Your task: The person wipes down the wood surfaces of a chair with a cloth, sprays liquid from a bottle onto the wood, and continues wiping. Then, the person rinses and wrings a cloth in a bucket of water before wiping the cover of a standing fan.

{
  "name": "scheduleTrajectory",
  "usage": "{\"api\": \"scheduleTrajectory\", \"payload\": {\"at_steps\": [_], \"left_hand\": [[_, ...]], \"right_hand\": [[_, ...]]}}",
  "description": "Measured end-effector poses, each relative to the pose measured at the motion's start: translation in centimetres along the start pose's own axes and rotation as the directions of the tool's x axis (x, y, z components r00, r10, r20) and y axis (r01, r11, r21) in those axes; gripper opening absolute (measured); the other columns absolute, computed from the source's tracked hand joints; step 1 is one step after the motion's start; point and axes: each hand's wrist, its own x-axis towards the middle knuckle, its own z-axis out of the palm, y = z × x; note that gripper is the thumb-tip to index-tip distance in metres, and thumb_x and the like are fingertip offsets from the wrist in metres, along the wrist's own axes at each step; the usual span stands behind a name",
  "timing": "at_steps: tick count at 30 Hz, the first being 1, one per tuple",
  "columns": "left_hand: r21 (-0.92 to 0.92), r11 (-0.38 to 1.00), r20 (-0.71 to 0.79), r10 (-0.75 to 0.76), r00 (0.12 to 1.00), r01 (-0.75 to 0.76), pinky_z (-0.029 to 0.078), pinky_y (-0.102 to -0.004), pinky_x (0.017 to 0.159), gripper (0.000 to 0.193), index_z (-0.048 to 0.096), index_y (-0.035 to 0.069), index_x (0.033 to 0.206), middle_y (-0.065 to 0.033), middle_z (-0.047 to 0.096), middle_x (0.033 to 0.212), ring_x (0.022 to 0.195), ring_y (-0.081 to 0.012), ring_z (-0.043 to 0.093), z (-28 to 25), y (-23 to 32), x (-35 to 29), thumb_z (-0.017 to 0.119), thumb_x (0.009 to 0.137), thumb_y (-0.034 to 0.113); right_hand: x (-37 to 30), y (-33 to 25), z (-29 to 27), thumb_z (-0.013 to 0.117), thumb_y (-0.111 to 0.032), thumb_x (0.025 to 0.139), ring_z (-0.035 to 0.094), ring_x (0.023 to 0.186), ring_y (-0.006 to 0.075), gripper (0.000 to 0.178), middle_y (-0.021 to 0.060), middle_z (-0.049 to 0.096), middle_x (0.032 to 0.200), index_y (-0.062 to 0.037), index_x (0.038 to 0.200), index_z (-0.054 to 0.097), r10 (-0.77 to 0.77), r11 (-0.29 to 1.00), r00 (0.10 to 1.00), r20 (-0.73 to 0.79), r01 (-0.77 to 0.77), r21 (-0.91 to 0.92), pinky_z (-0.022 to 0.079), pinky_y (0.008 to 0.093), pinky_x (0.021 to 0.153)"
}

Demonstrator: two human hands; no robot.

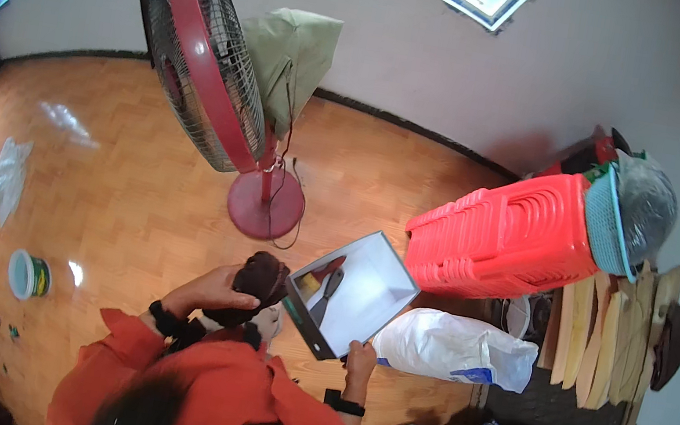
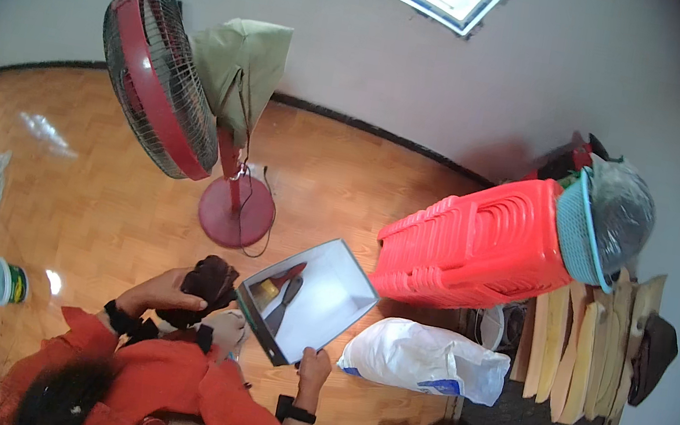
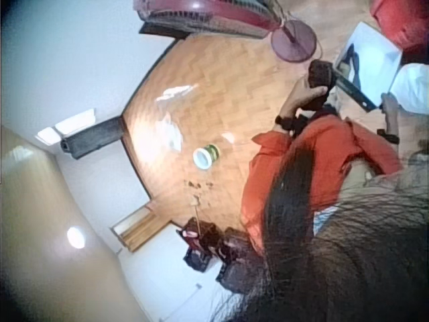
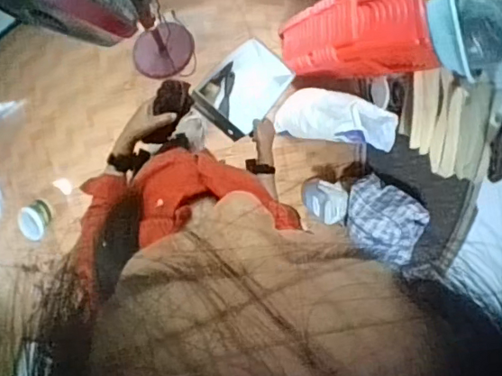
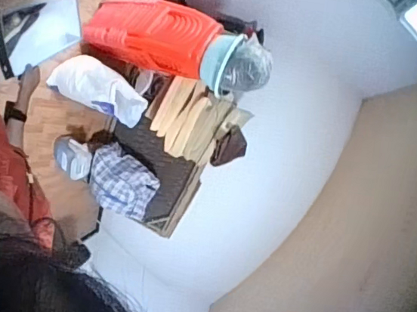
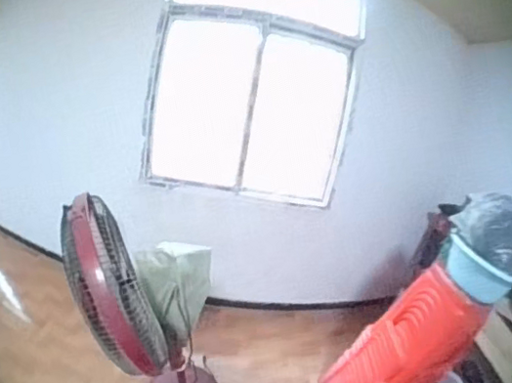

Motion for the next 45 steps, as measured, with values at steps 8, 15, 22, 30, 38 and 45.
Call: {"api": "scheduleTrajectory", "payload": {"at_steps": [8,15,22,30,38,45], "left_hand": [[0.187,0.976,0.144,-0.136,0.980,0.108,0.043,-0.0295,0.087,0.057,0.049,0.001,0.120,-0.0071,0.060,0.107,0.097,-0.0149,0.054,1.6,2.2,9.9,0.073,0.073,0.021],[0.101,0.993,0.008,-0.060,0.998,0.059,0.046,-0.0311,0.084,0.054,0.051,0.001,0.117,-0.0096,0.062,0.102,0.093,-0.0166,0.057,1.1,3.8,13.8,0.072,0.073,0.024],[-0.054,0.986,-0.207,-0.168,0.964,0.161,0.045,-0.0303,0.087,0.054,0.050,0.000,0.118,-0.0084,0.061,0.106,0.096,-0.0152,0.056,0.4,3.4,16.6,0.071,0.075,0.025],[-0.341,0.928,-0.487,-0.311,0.816,0.150,0.046,-0.0302,0.084,0.047,0.051,0.000,0.117,-0.0059,0.059,0.105,0.093,-0.0141,0.055,3.4,1.1,22.6,0.066,0.078,0.021],[-0.592,0.794,-0.477,-0.481,0.735,0.135,0.043,-0.0292,0.089,0.050,0.047,0.000,0.121,-0.0052,0.058,0.109,0.099,-0.0133,0.054,8.8,-3.2,28.3,0.068,0.079,0.018],[-0.772,0.593,-0.362,-0.706,0.609,0.229,0.043,-0.0290,0.090,0.050,0.048,0.000,0.121,-0.0054,0.058,0.109,0.099,-0.0124,0.053,9.7,-11.9,30.6,0.068,0.078,0.015]], "right_hand": [[8.5,-5.6,-4.0,0.052,-0.016,0.073,0.048,0.041,0.0190,0.022,0.0100,0.052,0.057,0.0047,0.067,0.051,-0.017,0.995,1.000,-0.003,0.017,-0.102,0.039,0.0320,0.036],[15.8,-9.3,-4.4,0.049,-0.016,0.074,0.053,0.045,0.0189,0.023,0.0110,0.055,0.059,0.0069,0.073,0.055,0.030,0.995,0.999,-0.028,-0.033,-0.096,0.042,0.0311,0.038],[26.1,-11.4,-1.8,0.051,-0.018,0.077,0.053,0.042,0.0180,0.021,0.0101,0.057,0.062,0.0029,0.082,0.054,0.140,0.990,0.985,0.099,-0.137,-0.036,0.039,0.0278,0.032],[39.3,-10.5,4.3,0.049,-0.015,0.082,0.056,0.045,0.0198,0.018,0.0116,0.058,0.063,0.0022,0.083,0.055,0.358,0.934,0.884,0.299,-0.339,-0.117,0.042,0.0285,0.034],[49.6,-5.2,7.7,0.046,-0.009,0.082,0.055,0.052,0.0232,0.014,0.0131,0.057,0.070,0.0009,0.090,0.052,0.475,0.880,0.787,0.395,-0.430,-0.201,0.044,0.0327,0.038],[64.2,10.1,14.4,0.044,-0.003,0.082,0.060,0.077,0.0268,0.030,0.0116,0.058,0.095,-0.0024,0.112,0.048,0.356,0.926,0.900,0.253,-0.376,0.034,0.051,0.0406,0.053]]}}
